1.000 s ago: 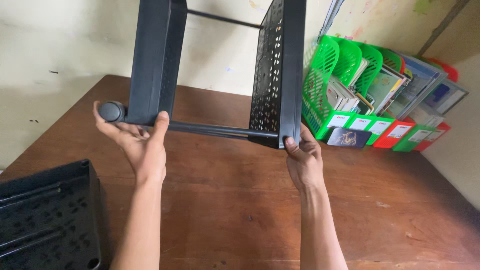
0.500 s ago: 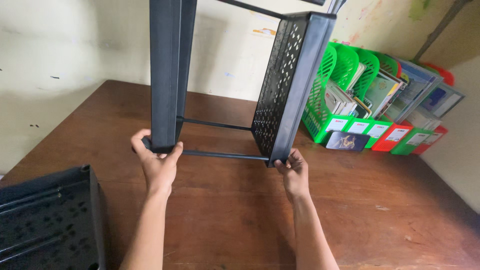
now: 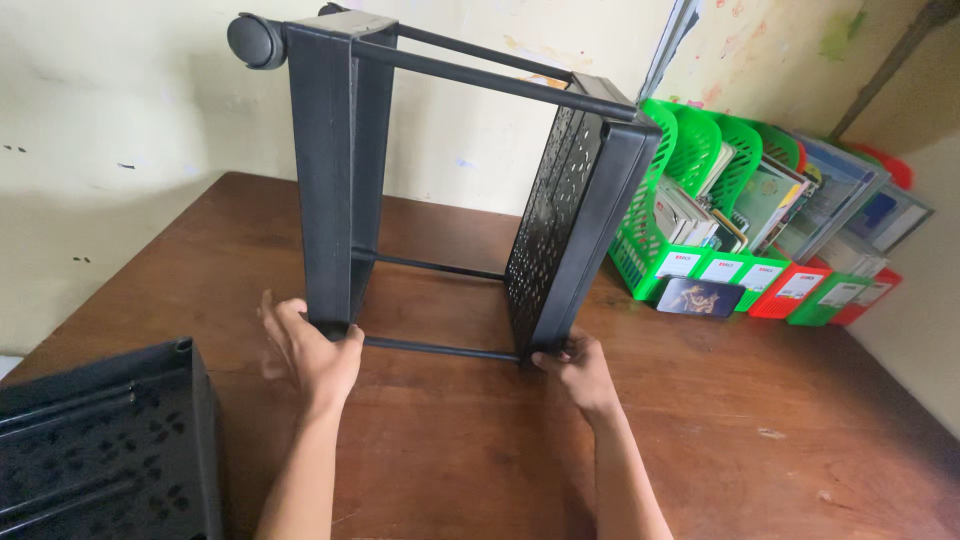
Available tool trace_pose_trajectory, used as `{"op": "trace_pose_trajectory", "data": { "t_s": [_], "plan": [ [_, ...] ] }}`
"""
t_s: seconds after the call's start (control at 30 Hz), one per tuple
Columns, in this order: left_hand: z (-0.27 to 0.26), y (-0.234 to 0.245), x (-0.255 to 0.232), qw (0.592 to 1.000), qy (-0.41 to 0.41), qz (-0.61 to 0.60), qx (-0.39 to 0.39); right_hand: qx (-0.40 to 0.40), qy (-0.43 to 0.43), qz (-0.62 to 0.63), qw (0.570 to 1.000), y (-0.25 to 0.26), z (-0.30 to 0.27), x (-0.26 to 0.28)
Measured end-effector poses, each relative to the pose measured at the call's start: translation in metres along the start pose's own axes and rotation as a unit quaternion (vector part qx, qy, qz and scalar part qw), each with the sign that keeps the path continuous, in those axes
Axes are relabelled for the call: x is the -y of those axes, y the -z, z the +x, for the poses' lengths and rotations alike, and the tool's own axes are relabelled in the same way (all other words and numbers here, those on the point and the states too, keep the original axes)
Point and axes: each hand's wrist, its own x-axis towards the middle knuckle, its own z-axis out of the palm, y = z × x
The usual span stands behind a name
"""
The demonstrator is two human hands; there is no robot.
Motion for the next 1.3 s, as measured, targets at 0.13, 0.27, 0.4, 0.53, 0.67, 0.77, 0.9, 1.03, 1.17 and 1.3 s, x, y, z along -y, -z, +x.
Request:
{"op": "trace_pose_trajectory", "data": {
  "t_s": [0.13,0.27,0.4,0.53,0.67,0.77,0.9,1.03,1.17,1.3],
  "plan": [
    [0.002,0.009,-0.021,0.986,-0.064,-0.151,0.007,-0.025,0.051,0.072,0.996,-0.004,0.000,0.050],
    [0.015,0.022,-0.049,0.970,-0.182,-0.164,0.005,-0.086,0.115,0.072,0.987,-0.005,0.009,0.085],
    [0.022,0.034,-0.057,0.970,-0.134,-0.201,0.007,-0.121,0.182,0.069,0.973,-0.008,0.013,0.075],
    [0.024,0.038,-0.063,0.978,-0.148,-0.147,-0.008,-0.132,0.186,0.065,0.972,0.003,0.013,0.054],
    [0.020,0.037,-0.065,0.964,-0.144,-0.222,-0.024,-0.156,0.212,0.036,0.964,0.010,0.013,0.036],
    [0.019,0.036,-0.067,0.958,-0.159,-0.236,-0.041,-0.154,0.210,0.048,0.964,0.010,0.017,0.026],
    [0.018,0.047,-0.065,0.871,-0.211,-0.442,0.038,-0.235,0.134,-0.049,0.961,0.003,0.022,0.010],
    [0.014,0.058,-0.069,0.723,-0.210,-0.647,0.118,-0.246,0.133,-0.001,0.960,-0.006,0.023,0.000],
    [0.016,0.066,-0.075,0.716,-0.156,-0.671,0.115,-0.276,0.085,-0.075,0.954,-0.008,0.019,0.002],
    [0.017,0.064,-0.077,0.721,-0.099,-0.681,0.078,-0.273,-0.006,-0.036,0.961,-0.006,0.019,0.006]
  ]
}}
